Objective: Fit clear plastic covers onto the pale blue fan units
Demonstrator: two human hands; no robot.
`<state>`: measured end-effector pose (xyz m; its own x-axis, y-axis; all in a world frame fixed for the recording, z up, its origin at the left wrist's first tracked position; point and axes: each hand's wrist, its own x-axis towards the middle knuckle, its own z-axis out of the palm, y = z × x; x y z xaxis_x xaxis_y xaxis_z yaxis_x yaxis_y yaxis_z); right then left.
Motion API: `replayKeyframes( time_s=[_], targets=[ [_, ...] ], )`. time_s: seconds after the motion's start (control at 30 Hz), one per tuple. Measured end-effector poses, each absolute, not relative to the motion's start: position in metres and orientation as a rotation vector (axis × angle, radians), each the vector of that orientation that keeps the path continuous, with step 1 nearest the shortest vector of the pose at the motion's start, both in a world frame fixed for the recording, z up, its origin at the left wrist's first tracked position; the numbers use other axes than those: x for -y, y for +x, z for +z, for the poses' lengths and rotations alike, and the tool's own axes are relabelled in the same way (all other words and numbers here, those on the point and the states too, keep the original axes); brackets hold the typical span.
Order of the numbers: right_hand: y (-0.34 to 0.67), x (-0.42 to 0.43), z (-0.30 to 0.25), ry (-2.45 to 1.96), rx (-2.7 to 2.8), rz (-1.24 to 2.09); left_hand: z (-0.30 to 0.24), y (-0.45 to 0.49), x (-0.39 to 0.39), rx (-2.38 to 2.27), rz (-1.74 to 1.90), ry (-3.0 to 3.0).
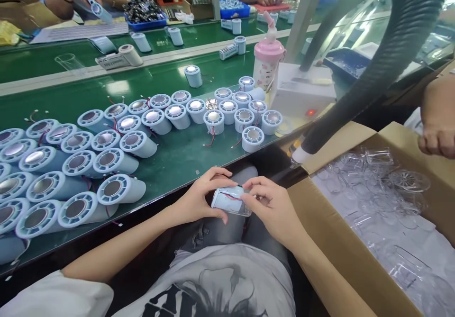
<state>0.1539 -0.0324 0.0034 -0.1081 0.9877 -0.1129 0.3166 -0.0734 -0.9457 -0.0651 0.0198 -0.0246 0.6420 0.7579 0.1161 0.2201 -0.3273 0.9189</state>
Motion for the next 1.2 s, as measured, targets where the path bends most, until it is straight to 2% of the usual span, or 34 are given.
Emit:
replayKeyframes(
  time_s=[0.2, 0.33, 0.43, 0.67, 1.07, 1.2],
  targets=[
    [0.162, 0.029, -0.004, -1.274, 1.203, 1.447, -0.02, -0.061, -0.013, -0.687, 0.513, 1.399],
    [0.165, 0.039, -0.007, -1.229, 1.705, 1.113, -0.016, -0.062, -0.009, -0.718, 0.536, 1.16],
    [0.167, 0.046, -0.009, -1.238, 1.861, 0.94, -0.013, -0.065, -0.009, -0.684, 0.509, 1.186],
    [0.171, 0.05, -0.008, -1.186, 1.637, 1.274, -0.006, -0.07, -0.007, -0.62, 0.528, 1.375],
    [0.167, 0.051, 0.0, -1.11, 1.356, 1.603, -0.003, -0.068, -0.002, -0.603, 0.551, 1.508],
    [0.166, 0.051, -0.001, -1.115, 1.235, 1.701, 0.032, -0.099, -0.018, -0.645, 0.51, 1.509]
  ],
)
